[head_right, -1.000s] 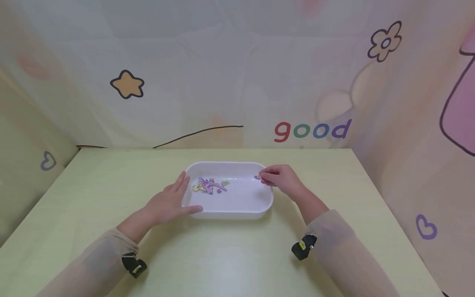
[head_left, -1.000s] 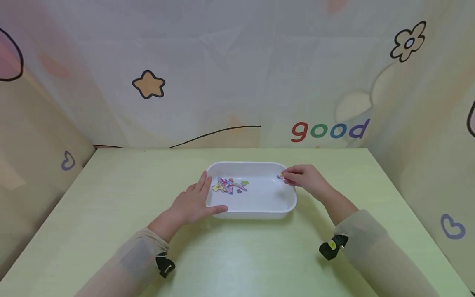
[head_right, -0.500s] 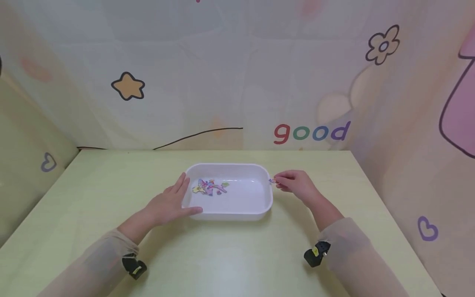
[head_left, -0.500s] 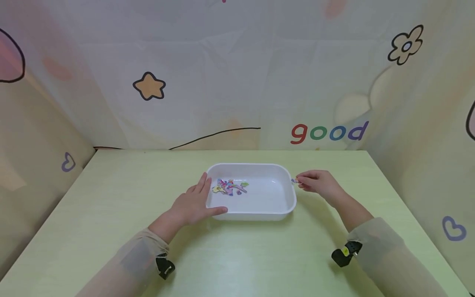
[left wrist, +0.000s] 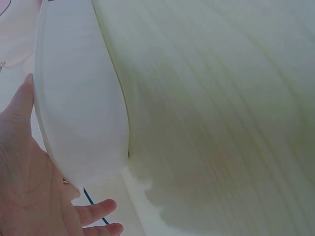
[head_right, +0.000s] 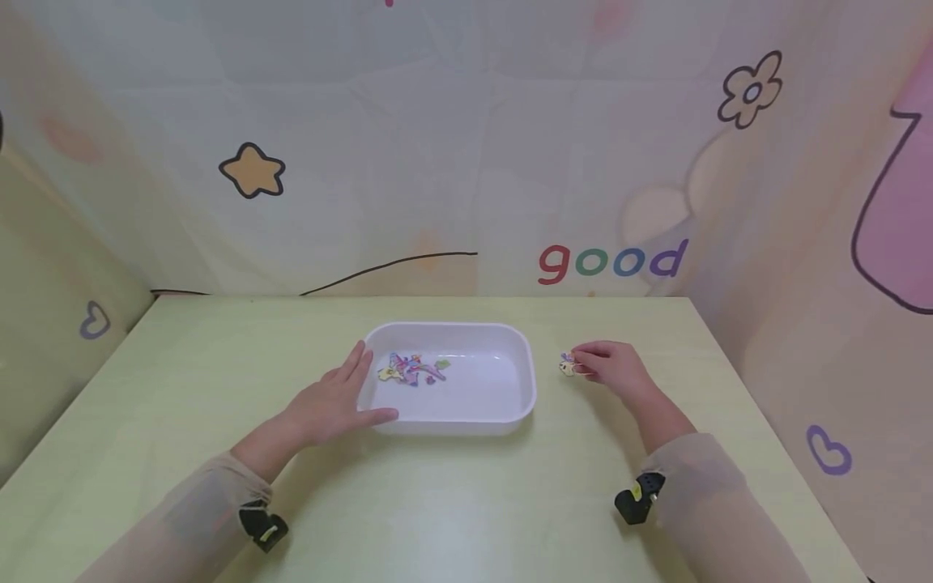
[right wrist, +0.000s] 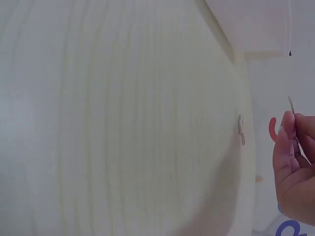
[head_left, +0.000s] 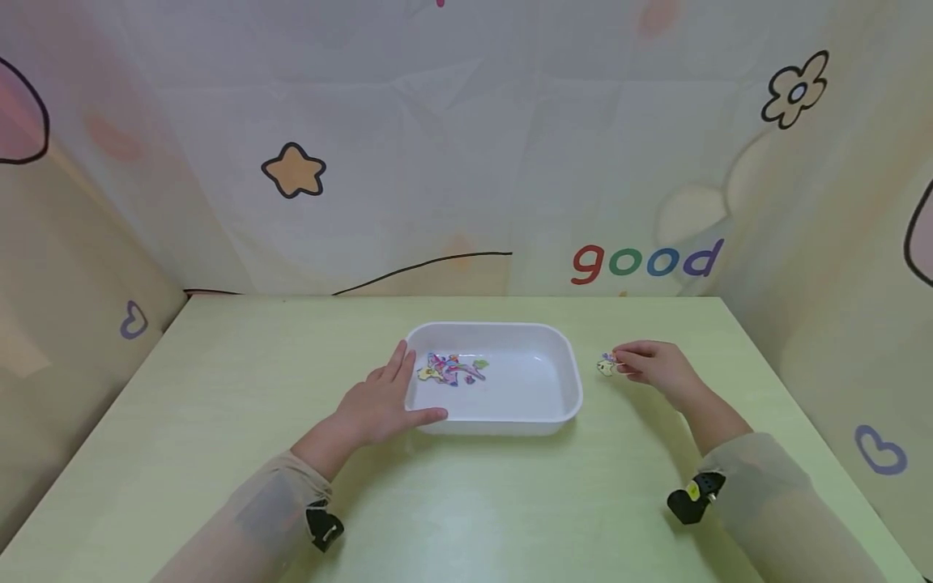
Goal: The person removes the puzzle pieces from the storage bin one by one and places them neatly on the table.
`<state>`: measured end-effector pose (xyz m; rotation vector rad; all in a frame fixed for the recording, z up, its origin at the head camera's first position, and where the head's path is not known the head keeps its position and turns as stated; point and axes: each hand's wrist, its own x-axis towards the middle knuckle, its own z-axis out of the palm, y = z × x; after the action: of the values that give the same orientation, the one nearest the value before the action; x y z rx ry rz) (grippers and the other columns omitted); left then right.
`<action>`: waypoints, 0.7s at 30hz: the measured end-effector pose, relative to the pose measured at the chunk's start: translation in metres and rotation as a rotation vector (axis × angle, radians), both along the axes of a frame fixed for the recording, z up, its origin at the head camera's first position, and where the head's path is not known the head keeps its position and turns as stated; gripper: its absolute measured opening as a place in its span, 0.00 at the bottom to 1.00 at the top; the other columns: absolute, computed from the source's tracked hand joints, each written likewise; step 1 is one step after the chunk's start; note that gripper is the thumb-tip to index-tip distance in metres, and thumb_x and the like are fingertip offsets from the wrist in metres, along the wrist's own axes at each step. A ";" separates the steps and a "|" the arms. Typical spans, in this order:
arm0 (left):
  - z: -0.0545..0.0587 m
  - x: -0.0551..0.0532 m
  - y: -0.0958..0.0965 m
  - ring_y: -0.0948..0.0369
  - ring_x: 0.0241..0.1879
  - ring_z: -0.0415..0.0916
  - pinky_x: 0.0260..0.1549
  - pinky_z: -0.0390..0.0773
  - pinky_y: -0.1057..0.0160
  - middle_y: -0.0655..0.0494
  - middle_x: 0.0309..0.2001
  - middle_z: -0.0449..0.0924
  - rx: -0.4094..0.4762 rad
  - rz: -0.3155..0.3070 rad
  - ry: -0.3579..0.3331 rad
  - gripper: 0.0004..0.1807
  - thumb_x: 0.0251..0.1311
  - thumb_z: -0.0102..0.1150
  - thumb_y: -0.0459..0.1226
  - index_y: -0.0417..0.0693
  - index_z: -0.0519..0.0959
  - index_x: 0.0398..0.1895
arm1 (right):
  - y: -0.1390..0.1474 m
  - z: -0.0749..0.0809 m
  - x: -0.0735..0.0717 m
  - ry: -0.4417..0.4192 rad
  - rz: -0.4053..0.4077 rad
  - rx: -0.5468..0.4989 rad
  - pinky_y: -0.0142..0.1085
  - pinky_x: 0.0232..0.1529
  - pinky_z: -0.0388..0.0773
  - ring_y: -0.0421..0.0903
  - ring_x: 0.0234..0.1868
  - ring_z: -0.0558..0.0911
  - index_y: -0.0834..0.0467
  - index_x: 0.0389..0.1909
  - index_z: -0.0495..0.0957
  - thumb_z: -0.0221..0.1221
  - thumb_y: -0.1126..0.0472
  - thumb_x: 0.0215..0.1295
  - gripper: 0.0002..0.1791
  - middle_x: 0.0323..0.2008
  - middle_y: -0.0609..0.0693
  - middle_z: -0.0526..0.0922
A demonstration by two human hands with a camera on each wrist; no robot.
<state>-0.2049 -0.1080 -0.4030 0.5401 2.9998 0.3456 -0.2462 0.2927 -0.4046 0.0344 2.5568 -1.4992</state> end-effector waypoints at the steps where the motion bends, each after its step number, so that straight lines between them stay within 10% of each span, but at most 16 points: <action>1: 0.000 0.000 0.000 0.47 0.55 0.56 0.42 0.64 0.50 0.51 0.65 0.32 -0.001 0.001 -0.002 0.58 0.35 0.31 0.75 0.44 0.42 0.65 | 0.002 -0.001 0.000 0.000 -0.008 0.001 0.31 0.37 0.71 0.44 0.38 0.76 0.68 0.49 0.68 0.50 0.55 0.60 0.22 0.45 0.63 0.72; 21: 0.002 -0.001 0.001 0.48 0.54 0.58 0.38 0.68 0.52 0.51 0.65 0.33 -0.006 0.003 -0.009 0.59 0.34 0.30 0.75 0.44 0.42 0.65 | 0.034 -0.016 -0.010 -0.111 -0.103 0.137 0.30 0.29 0.71 0.41 0.26 0.74 0.70 0.46 0.70 0.51 0.57 0.59 0.21 0.28 0.50 0.78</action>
<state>-0.2060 -0.1068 -0.4006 0.5313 2.9922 0.3382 -0.2562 0.3269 -0.4210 0.2645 2.5985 -1.3121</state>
